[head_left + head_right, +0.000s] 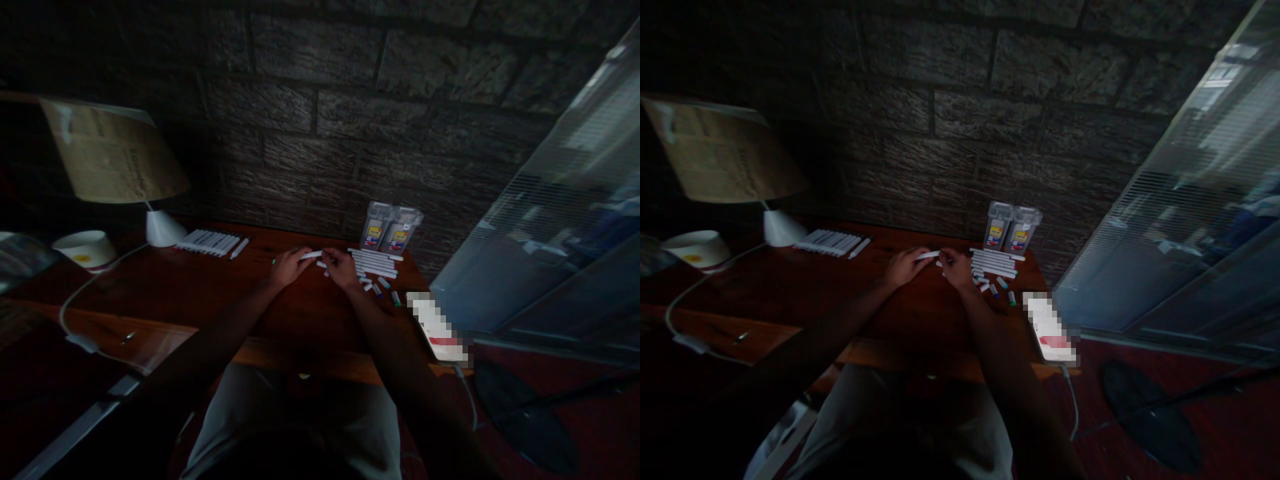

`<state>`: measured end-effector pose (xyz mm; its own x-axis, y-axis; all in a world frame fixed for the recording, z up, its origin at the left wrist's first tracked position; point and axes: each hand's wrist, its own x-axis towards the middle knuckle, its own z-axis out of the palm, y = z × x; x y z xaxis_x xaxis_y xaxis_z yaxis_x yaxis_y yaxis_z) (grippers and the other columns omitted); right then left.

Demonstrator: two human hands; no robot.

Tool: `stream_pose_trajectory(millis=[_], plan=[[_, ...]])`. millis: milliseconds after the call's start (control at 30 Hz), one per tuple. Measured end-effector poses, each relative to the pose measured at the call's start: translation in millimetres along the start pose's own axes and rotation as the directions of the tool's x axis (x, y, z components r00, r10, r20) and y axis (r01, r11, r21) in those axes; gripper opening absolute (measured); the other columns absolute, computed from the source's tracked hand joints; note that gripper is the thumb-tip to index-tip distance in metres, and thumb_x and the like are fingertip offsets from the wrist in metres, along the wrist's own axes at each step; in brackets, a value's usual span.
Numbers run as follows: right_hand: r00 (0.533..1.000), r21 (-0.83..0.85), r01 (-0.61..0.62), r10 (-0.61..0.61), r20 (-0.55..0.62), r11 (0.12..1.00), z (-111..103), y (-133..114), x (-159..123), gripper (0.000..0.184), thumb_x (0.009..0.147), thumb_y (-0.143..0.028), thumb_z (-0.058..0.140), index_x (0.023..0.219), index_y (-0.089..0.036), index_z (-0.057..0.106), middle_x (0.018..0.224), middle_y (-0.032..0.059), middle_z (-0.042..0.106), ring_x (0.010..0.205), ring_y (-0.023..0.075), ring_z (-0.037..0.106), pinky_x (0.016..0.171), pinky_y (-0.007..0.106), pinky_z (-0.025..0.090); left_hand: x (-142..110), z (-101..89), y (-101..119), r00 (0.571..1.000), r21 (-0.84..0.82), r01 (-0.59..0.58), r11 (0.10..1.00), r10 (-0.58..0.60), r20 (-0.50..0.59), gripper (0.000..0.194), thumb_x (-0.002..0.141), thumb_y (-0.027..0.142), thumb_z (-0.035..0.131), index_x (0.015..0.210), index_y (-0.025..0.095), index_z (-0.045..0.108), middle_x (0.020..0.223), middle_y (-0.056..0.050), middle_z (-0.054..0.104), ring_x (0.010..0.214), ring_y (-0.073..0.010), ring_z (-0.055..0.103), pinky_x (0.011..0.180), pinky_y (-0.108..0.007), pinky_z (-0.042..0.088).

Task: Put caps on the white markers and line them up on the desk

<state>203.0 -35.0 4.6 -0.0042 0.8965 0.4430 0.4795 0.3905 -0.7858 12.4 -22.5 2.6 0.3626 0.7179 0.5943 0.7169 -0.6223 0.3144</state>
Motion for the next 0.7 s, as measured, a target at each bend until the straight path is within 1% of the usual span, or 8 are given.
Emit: stream_pose_trajectory(millis=[100,267,467,600,700], plan=[[1.0,-0.005,0.006,-0.006,0.015,1.0,-0.7,0.1,0.4,0.026,0.09,-0.035,0.059,0.106,-0.022,0.074,0.089,0.0029,0.077,0.081,0.0177,0.072,0.079,0.03,0.058,-0.4,0.1,1.3,1.0,0.03,-0.004,1.0,0.003,0.005,0.028,0.098,0.043,0.053,0.114,0.025,0.067,0.114,-0.004,0.073,0.105,-0.0206,0.069,0.091,-0.029,0.052],[0.999,-0.004,0.027,-0.026,0.037,1.0,0.5,1.0,0.5,0.027,0.09,-0.037,0.059,0.108,-0.022,0.074,0.087,0.0022,0.077,0.08,0.018,0.073,0.077,0.03,0.058,-0.8,-0.8,2.0,0.998,0.071,0.056,0.996,-0.059,0.038,0.029,0.098,0.045,0.052,0.116,0.028,0.068,0.114,-0.003,0.074,0.104,-0.021,0.069,0.09,-0.029,0.052],[1.0,-0.027,-0.001,0.001,0.009,1.0,2.2,1.3,-0.4,0.029,0.094,-0.04,0.055,0.11,-0.024,0.073,0.08,0.0009,0.076,0.07,0.0164,0.071,0.071,0.027,0.057,-0.8,0.8,-0.2,0.999,0.051,0.05,0.997,-0.05,0.01,0.032,0.1,0.044,0.049,0.123,0.031,0.066,0.121,-0.003,0.072,0.108,-0.0217,0.068,0.092,-0.03,0.052],[1.0,-0.011,0.011,-0.011,0.017,1.0,1.1,0.0,-0.9,0.028,0.094,-0.04,0.054,0.105,-0.023,0.074,0.078,0.0013,0.075,0.07,0.0171,0.071,0.07,0.027,0.056,-0.6,1.5,0.5,0.999,0.082,0.051,0.995,-0.049,-0.017,0.032,0.1,0.045,0.045,0.119,0.028,0.066,0.115,-0.005,0.073,0.104,-0.0223,0.069,0.09,-0.031,0.052],[1.0,-0.001,0.019,-0.019,0.017,1.0,0.6,-0.8,-1.0,0.026,0.093,-0.039,0.055,0.099,-0.024,0.074,0.076,0.0001,0.074,0.07,0.0169,0.07,0.069,0.026,0.056,0.0,0.5,2.5,0.999,0.118,0.039,0.992,-0.036,-0.028,0.034,0.101,0.048,0.042,0.114,0.026,0.066,0.106,-0.007,0.074,0.099,-0.0228,0.069,0.089,-0.033,0.051]])
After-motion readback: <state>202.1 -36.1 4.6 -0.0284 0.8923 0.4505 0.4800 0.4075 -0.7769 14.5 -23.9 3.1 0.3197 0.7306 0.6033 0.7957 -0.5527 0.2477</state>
